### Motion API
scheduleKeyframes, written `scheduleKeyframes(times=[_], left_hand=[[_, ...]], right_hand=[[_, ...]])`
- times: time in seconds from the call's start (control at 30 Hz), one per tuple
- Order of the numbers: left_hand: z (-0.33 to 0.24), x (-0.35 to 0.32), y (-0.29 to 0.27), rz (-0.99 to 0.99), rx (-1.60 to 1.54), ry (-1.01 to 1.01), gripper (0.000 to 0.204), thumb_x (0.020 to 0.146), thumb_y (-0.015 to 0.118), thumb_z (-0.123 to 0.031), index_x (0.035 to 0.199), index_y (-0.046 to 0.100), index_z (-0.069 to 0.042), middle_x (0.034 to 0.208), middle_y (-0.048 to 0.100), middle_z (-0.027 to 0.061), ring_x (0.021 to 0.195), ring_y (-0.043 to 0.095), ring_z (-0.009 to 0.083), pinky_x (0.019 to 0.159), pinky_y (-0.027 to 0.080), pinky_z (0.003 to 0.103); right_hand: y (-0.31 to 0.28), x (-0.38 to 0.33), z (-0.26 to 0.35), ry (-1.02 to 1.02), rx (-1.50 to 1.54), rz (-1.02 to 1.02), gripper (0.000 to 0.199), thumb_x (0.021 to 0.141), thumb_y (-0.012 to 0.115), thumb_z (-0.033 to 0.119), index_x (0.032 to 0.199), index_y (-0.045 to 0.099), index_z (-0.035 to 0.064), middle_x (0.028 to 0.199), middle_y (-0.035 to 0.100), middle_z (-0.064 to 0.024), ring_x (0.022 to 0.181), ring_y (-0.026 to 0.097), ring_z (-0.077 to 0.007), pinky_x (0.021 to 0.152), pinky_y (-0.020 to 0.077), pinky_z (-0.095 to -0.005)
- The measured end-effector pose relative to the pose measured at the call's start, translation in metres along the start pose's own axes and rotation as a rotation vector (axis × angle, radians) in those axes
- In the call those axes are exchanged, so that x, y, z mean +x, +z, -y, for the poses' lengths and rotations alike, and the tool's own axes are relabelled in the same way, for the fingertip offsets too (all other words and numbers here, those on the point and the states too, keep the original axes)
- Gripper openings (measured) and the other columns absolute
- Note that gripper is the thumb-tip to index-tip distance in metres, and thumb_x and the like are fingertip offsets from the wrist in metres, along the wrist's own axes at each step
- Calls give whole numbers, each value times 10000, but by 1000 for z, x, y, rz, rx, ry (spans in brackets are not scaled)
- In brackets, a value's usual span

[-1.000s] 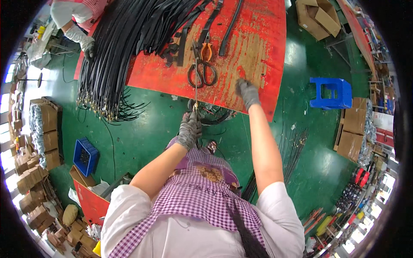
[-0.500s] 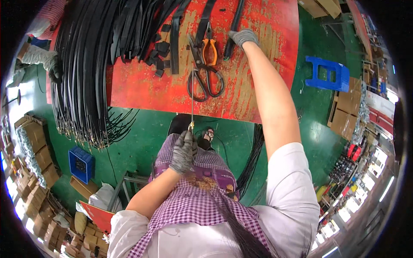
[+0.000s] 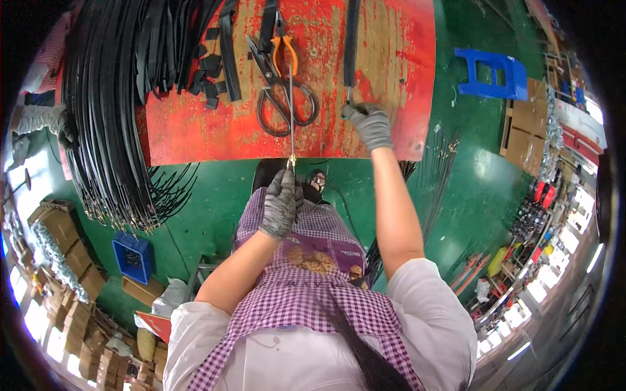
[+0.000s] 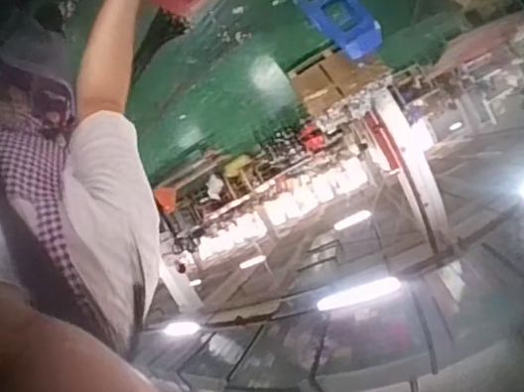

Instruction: The person cuts long black cables into shorter segments using pliers on a red workbench. They repeatedly pick up cables, measure them against the table, cut them, and drop the pieces into a bin. The person also handles a bundle of cables and uses a green zip tie to secure them.

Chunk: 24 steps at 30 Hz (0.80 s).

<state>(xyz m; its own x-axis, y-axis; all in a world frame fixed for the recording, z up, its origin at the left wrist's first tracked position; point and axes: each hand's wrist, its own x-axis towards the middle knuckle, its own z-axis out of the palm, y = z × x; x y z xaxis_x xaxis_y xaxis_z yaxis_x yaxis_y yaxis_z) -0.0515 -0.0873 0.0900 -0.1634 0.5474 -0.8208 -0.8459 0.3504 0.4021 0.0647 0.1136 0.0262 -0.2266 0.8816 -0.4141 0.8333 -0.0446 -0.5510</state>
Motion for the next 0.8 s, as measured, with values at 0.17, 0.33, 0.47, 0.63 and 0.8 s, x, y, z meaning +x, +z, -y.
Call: scheduleKeyframes(times=[0.17, 0.33, 0.47, 0.63, 0.8], left_hand=[[18, -6, -1, -3, 14, 7, 174, 841, 400, -260, 773, 444, -106, 485, 330, -44, 377, 285, 45, 327, 228, 177], [29, -6, 2, -46, 10, 31, 187, 833, 415, -287, 777, 456, -114, 484, 323, -48, 373, 286, 49, 330, 229, 182], [24, -12, 6, -29, 35, 62, 203, 830, 419, -298, 767, 451, -108, 478, 311, -47, 367, 266, 47, 333, 226, 187], [27, -22, 6, -61, 9, 76, 190, 826, 428, -293, 776, 455, -111, 476, 311, -46, 366, 266, 51, 332, 223, 192], [30, -27, 1, -57, 13, 72, 182, 824, 433, -291, 776, 457, -117, 474, 307, -42, 368, 270, 54, 331, 220, 193]], right_hand=[[8, -5, -8, 184, 250, 17, 312, 612, 652, 317, 705, 608, 23, 562, 553, -78, 477, 485, -154, 500, 395, -274], [1, 1, -12, 261, 466, 141, 269, 611, 685, 264, 702, 605, 24, 534, 523, -22, 432, 436, -89, 428, 366, -229], [-2, -3, -25, 349, 1005, 451, 138, 684, 610, 163, 717, 589, 30, 577, 533, -16, 424, 432, -90, 418, 364, -213], [13, -2, -27, 553, 1410, 418, 91, 720, 576, 123, 691, 573, 38, 578, 515, -6, 405, 421, -86, 350, 339, -203], [11, -14, -18, 481, 1128, 326, 116, 709, 599, 154, 715, 562, 44, 572, 505, -14, 418, 432, -86, 328, 314, -200]])
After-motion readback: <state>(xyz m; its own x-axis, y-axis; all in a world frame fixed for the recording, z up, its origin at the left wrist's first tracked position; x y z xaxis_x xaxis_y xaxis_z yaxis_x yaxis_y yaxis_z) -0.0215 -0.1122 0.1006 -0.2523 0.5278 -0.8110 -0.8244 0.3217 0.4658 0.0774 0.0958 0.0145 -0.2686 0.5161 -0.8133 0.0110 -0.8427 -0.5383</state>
